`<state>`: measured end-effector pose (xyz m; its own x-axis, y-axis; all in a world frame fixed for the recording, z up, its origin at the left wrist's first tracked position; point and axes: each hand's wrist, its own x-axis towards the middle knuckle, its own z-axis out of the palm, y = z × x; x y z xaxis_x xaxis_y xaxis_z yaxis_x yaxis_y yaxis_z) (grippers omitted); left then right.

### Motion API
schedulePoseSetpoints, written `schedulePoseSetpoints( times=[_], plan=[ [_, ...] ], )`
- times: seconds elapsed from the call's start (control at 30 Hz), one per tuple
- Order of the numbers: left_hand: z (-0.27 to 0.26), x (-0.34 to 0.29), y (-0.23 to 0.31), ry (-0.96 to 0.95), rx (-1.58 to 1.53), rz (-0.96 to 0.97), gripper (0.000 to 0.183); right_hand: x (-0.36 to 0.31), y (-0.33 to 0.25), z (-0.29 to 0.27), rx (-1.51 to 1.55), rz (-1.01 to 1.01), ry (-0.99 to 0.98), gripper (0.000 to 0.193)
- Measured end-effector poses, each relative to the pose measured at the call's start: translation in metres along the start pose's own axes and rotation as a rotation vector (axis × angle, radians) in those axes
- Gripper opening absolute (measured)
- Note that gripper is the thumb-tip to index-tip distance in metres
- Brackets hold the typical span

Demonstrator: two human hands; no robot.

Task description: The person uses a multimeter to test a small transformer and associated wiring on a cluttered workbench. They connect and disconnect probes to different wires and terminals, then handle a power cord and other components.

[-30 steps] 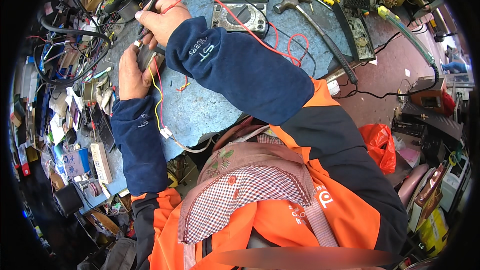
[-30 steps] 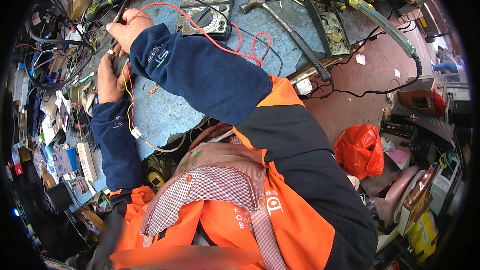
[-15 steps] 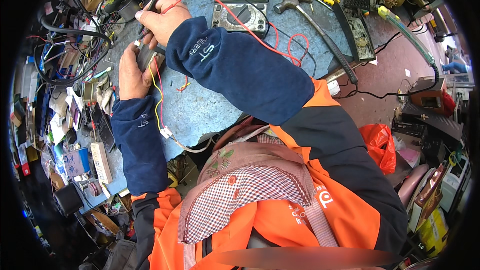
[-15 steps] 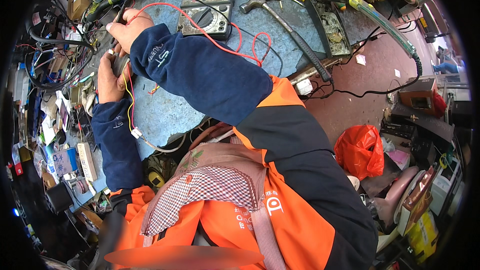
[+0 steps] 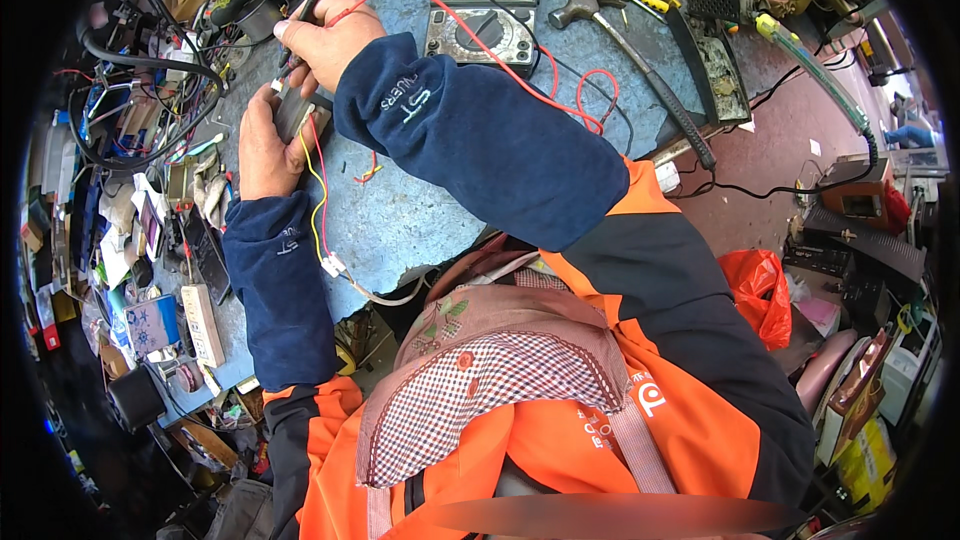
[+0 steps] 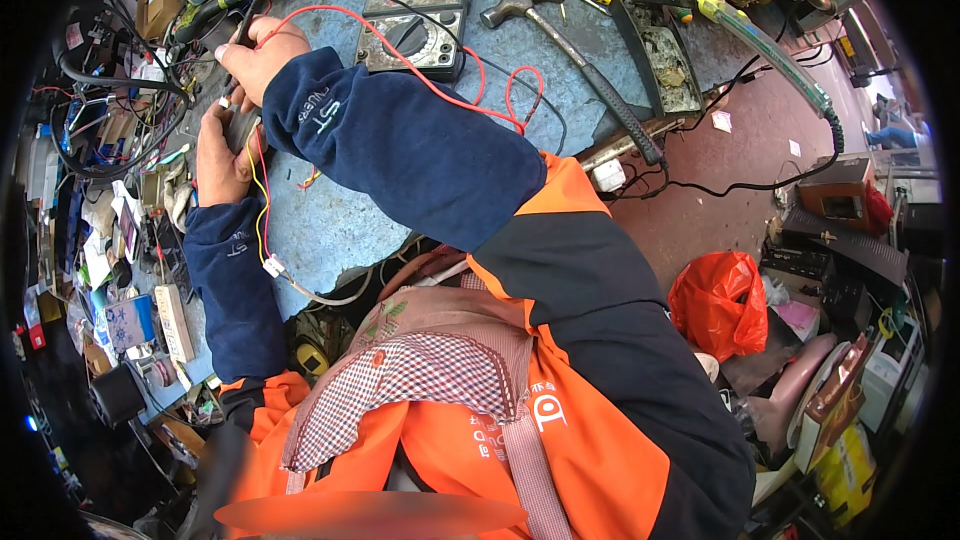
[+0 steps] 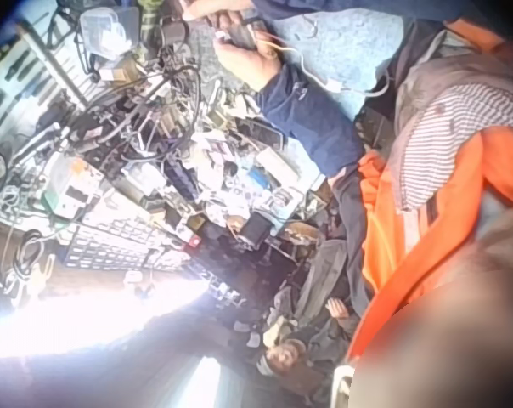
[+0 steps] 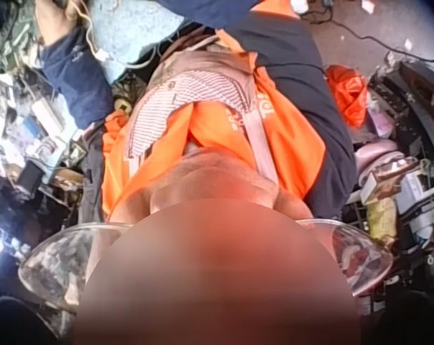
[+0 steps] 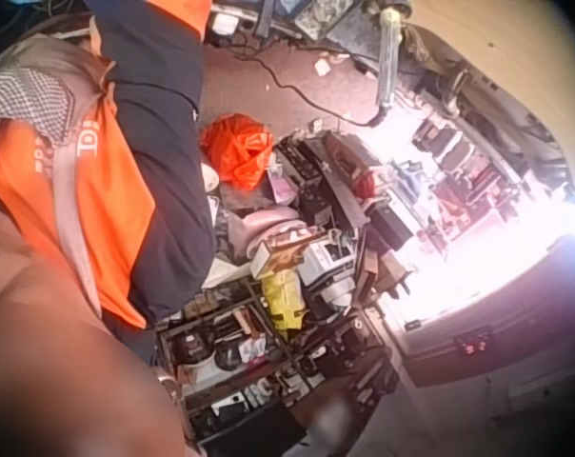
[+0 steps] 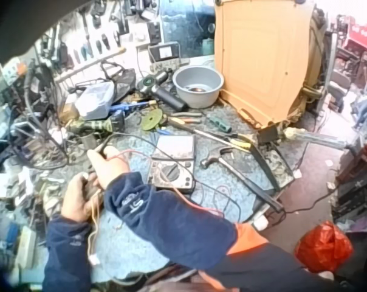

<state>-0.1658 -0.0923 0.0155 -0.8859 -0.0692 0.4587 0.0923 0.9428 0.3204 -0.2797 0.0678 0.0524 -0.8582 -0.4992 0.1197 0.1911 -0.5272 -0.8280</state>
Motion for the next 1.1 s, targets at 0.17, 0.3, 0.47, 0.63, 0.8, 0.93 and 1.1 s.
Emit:
schedulePoseSetpoints(
  times=[0.17,0.3,0.47,0.63,0.8,0.93,1.1],
  plan=[
    [-0.001,0.0,0.0,-0.003,0.003,0.005,0.07,0.0,-0.001,-0.002,-0.042,0.028,-0.033,0.021],
    [0.0,0.0,0.0,-0.006,0.001,0.006,0.071,0.0,-0.001,-0.002,-0.045,0.026,-0.036,0.021],
    [-0.001,0.002,0.001,-0.013,0.003,0.013,0.072,-0.001,-0.003,-0.002,-0.048,0.026,-0.02,0.021],
    [0.002,-0.003,-0.007,0.004,0.05,0.039,0.072,0.001,0.001,-0.003,-0.044,0.008,-0.023,0.02],
    [0.002,0.0,-0.009,0.019,0.031,0.059,0.075,0.012,0.012,-0.004,-0.03,-0.033,-0.065,0.019],
    [0.0,0.003,0.002,0.021,0.027,0.058,0.072,0.01,0.009,-0.01,0.033,0.064,-0.046,0.016],
    [-0.003,0.0,0.002,0.034,0.045,0.087,0.07,0.014,0.015,-0.011,0.036,0.054,-0.076,0.018]
  ],
)
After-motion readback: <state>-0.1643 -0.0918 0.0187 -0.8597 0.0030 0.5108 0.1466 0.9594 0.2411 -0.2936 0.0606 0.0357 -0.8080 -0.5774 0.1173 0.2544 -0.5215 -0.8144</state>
